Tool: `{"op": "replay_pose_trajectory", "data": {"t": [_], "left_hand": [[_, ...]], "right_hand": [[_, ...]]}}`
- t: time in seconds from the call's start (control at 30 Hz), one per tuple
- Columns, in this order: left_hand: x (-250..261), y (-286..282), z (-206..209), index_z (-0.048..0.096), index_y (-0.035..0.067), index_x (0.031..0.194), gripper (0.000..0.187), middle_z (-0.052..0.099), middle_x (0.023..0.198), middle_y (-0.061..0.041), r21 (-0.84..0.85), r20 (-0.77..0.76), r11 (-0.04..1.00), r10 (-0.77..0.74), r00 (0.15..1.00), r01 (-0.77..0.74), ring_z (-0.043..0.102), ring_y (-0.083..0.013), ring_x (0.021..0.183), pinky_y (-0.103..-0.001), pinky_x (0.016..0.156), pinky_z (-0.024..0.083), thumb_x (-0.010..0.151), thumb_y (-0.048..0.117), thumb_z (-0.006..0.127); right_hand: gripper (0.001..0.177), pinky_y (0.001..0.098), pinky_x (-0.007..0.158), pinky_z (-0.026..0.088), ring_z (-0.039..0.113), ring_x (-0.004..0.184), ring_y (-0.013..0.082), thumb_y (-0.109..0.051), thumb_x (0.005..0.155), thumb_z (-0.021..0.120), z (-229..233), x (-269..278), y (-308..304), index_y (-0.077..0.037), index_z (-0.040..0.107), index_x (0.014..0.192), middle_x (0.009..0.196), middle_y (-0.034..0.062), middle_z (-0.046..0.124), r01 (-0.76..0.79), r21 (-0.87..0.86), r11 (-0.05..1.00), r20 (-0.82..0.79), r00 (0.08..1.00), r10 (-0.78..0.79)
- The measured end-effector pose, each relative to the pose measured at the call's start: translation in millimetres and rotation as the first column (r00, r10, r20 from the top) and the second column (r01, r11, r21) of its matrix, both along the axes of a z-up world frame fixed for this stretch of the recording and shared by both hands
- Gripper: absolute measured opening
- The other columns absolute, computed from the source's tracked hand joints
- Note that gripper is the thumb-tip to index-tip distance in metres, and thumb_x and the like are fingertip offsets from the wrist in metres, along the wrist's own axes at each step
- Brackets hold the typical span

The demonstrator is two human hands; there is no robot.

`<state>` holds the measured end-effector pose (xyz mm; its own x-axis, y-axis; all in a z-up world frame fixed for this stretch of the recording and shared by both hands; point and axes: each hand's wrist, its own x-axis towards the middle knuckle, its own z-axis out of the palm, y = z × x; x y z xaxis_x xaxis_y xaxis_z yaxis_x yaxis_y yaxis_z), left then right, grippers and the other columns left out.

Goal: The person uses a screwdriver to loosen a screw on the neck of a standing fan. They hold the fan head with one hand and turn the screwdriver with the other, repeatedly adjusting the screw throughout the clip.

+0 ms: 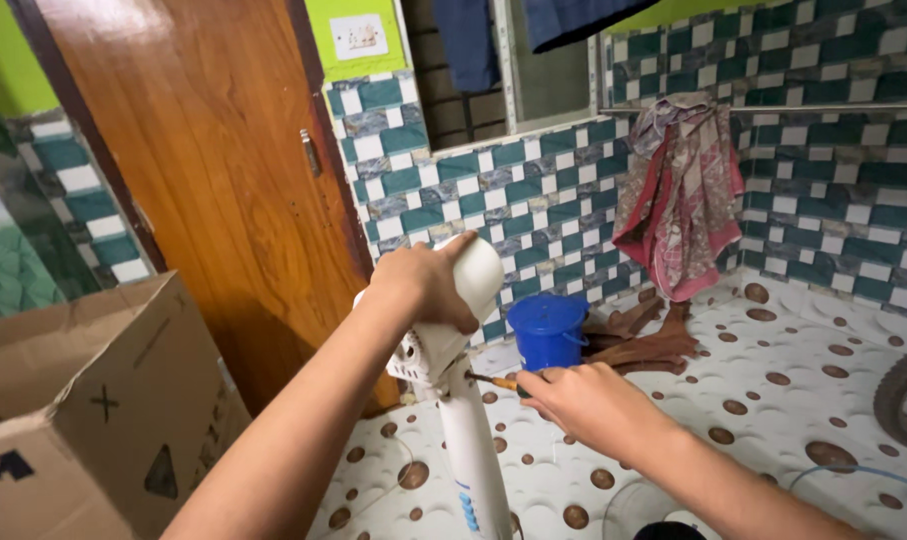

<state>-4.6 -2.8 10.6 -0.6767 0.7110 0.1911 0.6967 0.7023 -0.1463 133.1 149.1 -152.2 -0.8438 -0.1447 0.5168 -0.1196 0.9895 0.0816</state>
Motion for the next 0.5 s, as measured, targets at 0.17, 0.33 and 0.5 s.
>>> {"op": "replay_pose_trajectory", "data": {"t": [0.17,0.33,0.5], "left_hand": [[3.9,1.0,0.5,0.027,0.041,0.161,0.124,0.069,0.124,-0.015,0.021,-0.018,1.0,-0.014,1.0,0.014,0.07,-0.0325,0.11,-0.04,0.093,0.058,0.052,0.047,0.085],[4.0,0.7,2.4,0.027,0.041,0.161,0.124,0.069,0.125,-0.014,0.024,0.009,1.0,-0.008,1.0,0.007,0.072,-0.0319,0.107,-0.039,0.093,0.058,0.052,0.046,0.086],[6.5,3.8,4.9,0.023,0.037,0.163,0.125,0.072,0.12,-0.014,-0.042,-0.003,0.999,-0.003,1.0,0.003,0.074,-0.0302,0.102,-0.039,0.09,0.06,0.055,0.047,0.085]], "right_hand": [[0.029,0.045,0.052,0.056,0.07,0.066,0.0317,-0.017,0.08,0.072,-4.1,-1.2,9.0,-0.009,0.06,0.105,0.08,0.0113,0.068,-0.078,0.174,0.982,-0.075,0.993,0.093],[0.034,0.0342,0.047,0.057,0.071,0.064,0.0214,-0.01,0.08,0.066,-12.6,-5.2,15.3,-0.009,0.06,0.114,0.081,0.0073,0.065,0.033,0.528,0.849,-0.152,0.987,0.056],[0.019,0.032,0.049,0.056,0.07,0.063,0.0196,-0.014,0.081,0.066,-24.1,-2.9,19.0,-0.007,0.059,0.097,0.078,0.0072,0.064,-0.013,0.488,0.873,-0.28,0.945,0.171]]}}
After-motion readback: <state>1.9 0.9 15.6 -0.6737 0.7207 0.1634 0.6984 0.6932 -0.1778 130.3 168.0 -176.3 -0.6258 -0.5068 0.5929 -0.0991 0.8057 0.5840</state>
